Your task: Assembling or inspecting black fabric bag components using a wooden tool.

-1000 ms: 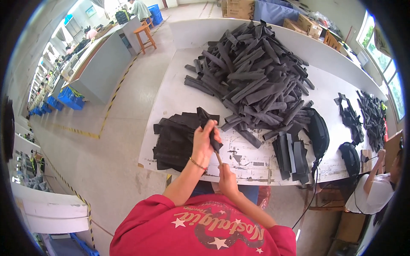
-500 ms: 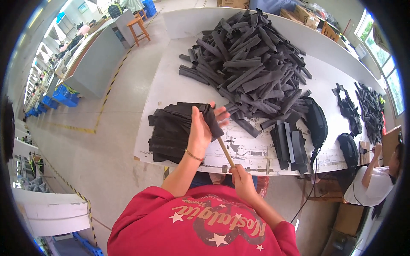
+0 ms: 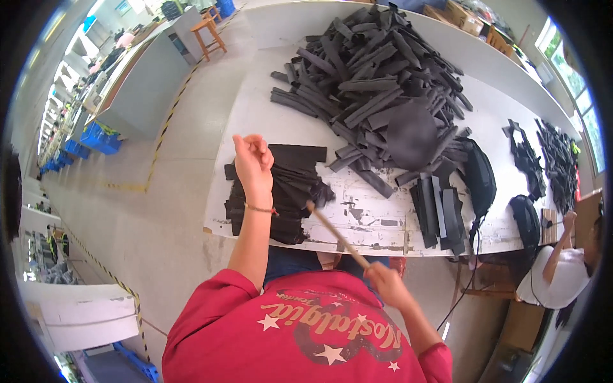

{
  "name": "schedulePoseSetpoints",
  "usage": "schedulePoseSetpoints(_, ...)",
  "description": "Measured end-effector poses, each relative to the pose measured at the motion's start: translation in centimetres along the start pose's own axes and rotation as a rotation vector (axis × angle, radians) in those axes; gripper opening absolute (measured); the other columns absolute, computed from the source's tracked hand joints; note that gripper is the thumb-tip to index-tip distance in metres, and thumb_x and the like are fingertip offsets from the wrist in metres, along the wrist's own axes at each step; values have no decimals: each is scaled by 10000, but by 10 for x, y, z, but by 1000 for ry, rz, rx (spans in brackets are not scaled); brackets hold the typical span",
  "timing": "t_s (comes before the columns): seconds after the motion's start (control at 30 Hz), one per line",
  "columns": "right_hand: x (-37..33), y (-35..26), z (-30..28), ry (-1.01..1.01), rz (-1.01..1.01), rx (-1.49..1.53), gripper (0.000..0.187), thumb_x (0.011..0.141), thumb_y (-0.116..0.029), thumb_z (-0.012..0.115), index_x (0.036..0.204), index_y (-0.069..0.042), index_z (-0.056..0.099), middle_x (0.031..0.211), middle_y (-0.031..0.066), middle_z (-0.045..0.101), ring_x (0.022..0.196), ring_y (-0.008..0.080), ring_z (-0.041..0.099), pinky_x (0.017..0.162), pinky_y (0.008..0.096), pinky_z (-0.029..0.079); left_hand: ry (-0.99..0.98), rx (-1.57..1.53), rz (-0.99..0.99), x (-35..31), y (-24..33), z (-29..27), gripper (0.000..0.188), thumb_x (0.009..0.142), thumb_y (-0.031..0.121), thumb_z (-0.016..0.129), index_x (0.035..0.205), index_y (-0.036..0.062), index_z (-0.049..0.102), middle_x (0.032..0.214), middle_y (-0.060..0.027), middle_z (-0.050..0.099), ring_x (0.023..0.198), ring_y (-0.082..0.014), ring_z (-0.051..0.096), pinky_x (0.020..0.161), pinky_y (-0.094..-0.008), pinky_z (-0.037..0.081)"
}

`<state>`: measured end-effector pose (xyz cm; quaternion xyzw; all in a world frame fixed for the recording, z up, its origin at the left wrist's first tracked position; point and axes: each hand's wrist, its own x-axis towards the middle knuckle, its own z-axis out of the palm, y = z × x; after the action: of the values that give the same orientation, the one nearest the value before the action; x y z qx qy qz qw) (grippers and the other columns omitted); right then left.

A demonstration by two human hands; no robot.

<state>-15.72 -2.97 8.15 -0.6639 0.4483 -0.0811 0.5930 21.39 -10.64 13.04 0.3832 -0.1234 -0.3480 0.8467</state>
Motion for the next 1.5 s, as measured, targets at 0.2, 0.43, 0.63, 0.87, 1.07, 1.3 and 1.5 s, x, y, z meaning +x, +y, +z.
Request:
schedulePoseSetpoints(0.2, 23, -20, -20, 65, 28, 77, 185, 966, -162, 448, 891, -38, 563, 593, -22, 439, 527, 60, 402, 475, 238, 346, 57, 92, -157, -72, -62, -16, 443, 953, 482, 428, 779, 83, 511, 662, -34, 510, 607, -163, 543, 549, -309, 465)
schedulePoseSetpoints(0.43, 17, -15, -16, 65, 29, 22, 183, 964, -163, 453, 896, -37, 566, 591, -23, 434, 522, 58, 398, 475, 230, 338, -399, -216, -984, -56, -69, 20, 510, 913, 484, 507, 1134, 24, 507, 699, -16, 479, 574, -116, 487, 510, -269, 450)
schedulePoseSetpoints(0.63, -16, 13, -9, -102, -75, -167, 178, 950, -171, 480, 906, -29, 577, 620, 15, 489, 570, 112, 474, 539, 290, 414, -208, -559, -535, 41, -62, 1, 142, 940, 166, 538, 869, 51, 581, 571, 70, 324, 409, -27, 279, 371, -181, 249)
schedulePoseSetpoints(0.87, 58, -52, -19, 403, -310, -63, 344, 801, -102, 705, 1108, -55, 556, 588, -19, 342, 535, 76, 355, 493, 250, 326, -73, -583, -740, -9, -81, 34, 206, 899, 221, 617, 782, 67, 549, 584, 47, 342, 459, -46, 331, 446, -186, 342)
schedulePoseSetpoints(1.07, 138, -81, 13, 484, -695, 3, 198, 835, -89, 663, 1011, -44, 585, 615, 6, 422, 559, 87, 391, 517, 250, 362, -122, -415, -826, -48, -100, 35, 194, 909, 223, 606, 824, 79, 506, 567, 55, 331, 446, -46, 315, 439, -189, 310)
schedulePoseSetpoints(1.3, 36, -106, 4, -362, -448, 562, 149, 895, -176, 595, 872, -38, 545, 670, -41, 477, 591, 44, 424, 505, 201, 325, -136, -500, -536, 9, -84, -20, 289, 967, 322, 484, 893, 48, 538, 584, 52, 335, 470, -55, 305, 422, -215, 234)
schedulePoseSetpoints(1.5, 68, -112, -47, 9, -294, 426, 141, 911, -184, 585, 902, -47, 553, 680, -66, 440, 576, 23, 369, 493, 194, 293, -828, 184, -192, -73, -63, 47, 457, 974, 398, 423, 1111, -1, 599, 924, -44, 628, 842, -123, 565, 734, -240, 433)
